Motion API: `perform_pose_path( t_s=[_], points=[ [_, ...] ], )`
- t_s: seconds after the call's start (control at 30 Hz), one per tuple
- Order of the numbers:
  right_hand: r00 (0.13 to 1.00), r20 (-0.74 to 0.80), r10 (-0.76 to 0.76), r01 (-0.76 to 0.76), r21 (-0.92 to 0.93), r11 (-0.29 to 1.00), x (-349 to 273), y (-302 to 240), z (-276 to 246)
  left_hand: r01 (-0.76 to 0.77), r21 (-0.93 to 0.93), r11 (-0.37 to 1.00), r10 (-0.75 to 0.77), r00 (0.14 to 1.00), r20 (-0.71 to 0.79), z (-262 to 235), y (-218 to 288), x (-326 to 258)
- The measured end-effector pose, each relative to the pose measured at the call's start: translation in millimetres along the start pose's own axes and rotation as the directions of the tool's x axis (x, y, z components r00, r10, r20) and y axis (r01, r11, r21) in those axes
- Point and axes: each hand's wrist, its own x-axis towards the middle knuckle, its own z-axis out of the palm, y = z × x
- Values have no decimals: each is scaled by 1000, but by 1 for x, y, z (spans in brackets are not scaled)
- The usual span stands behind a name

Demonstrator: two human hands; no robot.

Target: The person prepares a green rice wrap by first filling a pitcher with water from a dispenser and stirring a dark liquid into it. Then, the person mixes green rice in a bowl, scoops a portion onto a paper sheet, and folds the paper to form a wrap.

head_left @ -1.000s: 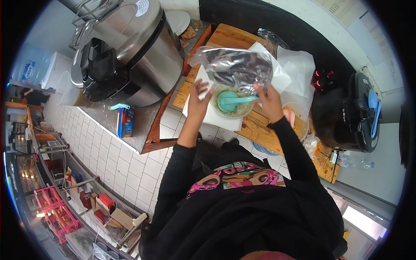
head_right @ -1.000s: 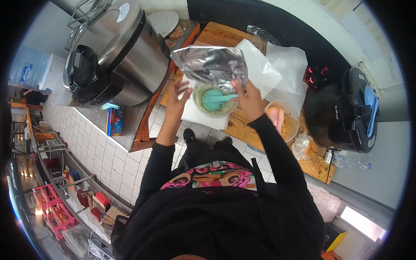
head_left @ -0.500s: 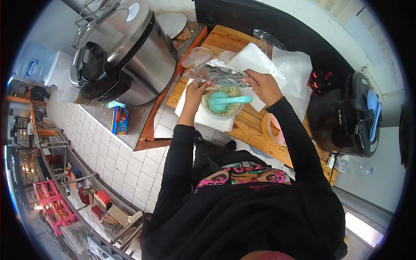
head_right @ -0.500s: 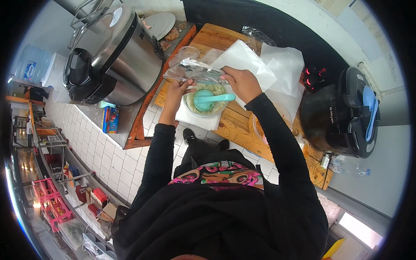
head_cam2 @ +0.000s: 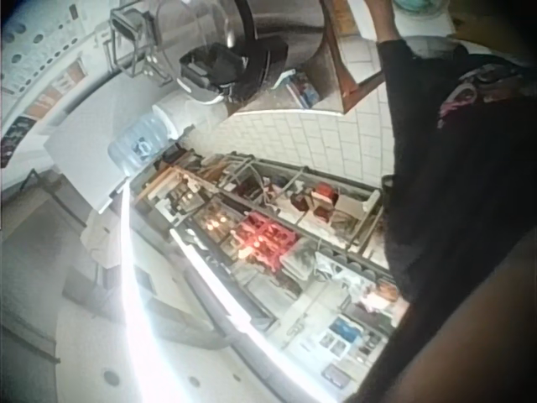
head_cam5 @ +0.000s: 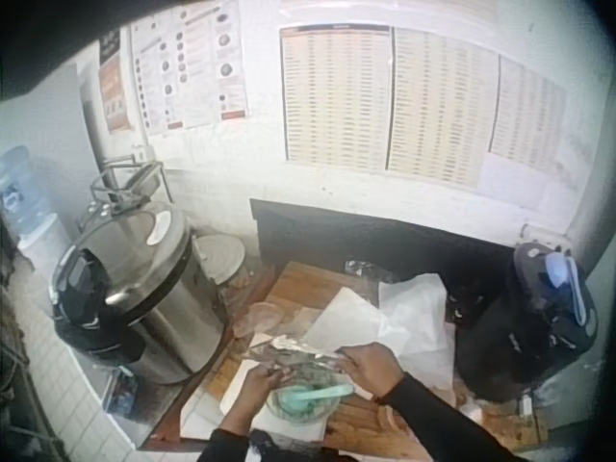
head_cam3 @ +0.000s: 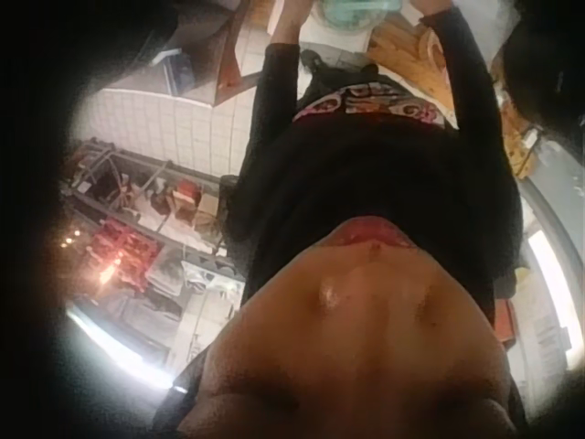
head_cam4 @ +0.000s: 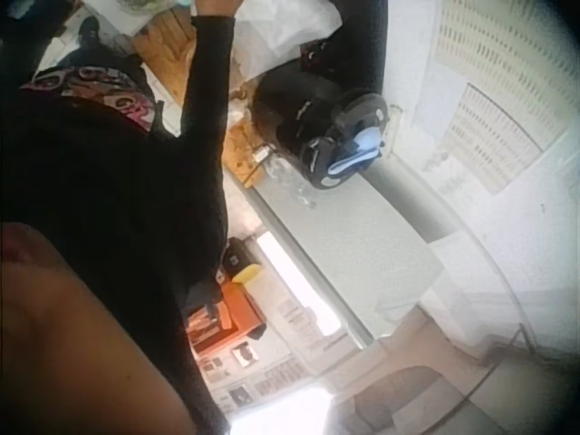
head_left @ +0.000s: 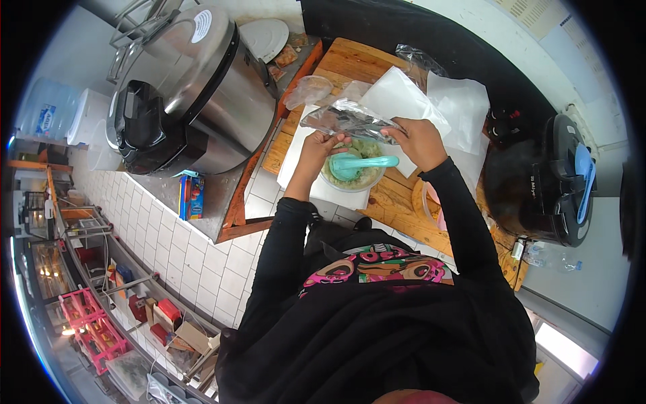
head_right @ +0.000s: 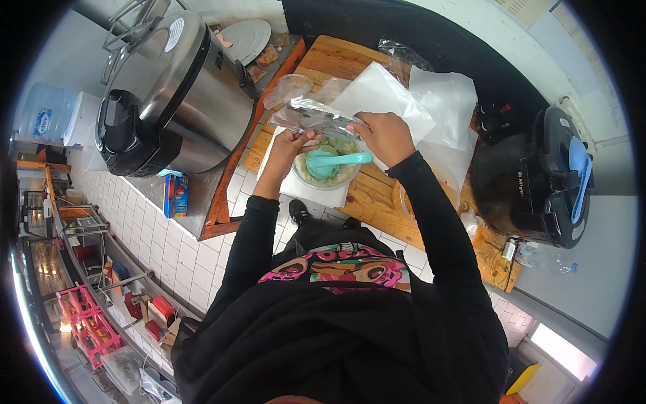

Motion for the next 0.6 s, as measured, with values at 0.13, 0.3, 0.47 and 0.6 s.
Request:
perform_pose_path(
  t_s=[0.13,0.3,0.47,0.6],
  points=[
    [998,-17,64,-63,74,995,7,-11,6,-47,-38,998,47,999,-7,-12,4,7],
    [999,-32,39,-38,20,999,1,-10,1,73,16,997,-74,995,74,-9,5,7],
    [997,48,61,-58,-66,996,-3,-7,-10,77,-27,997,-74,992,98,8,-2,0],
    [998,7,58,-58,-3,998,-5,-1,-9,100,-22,995,-98,992,85,9,-3,1]
  ],
)
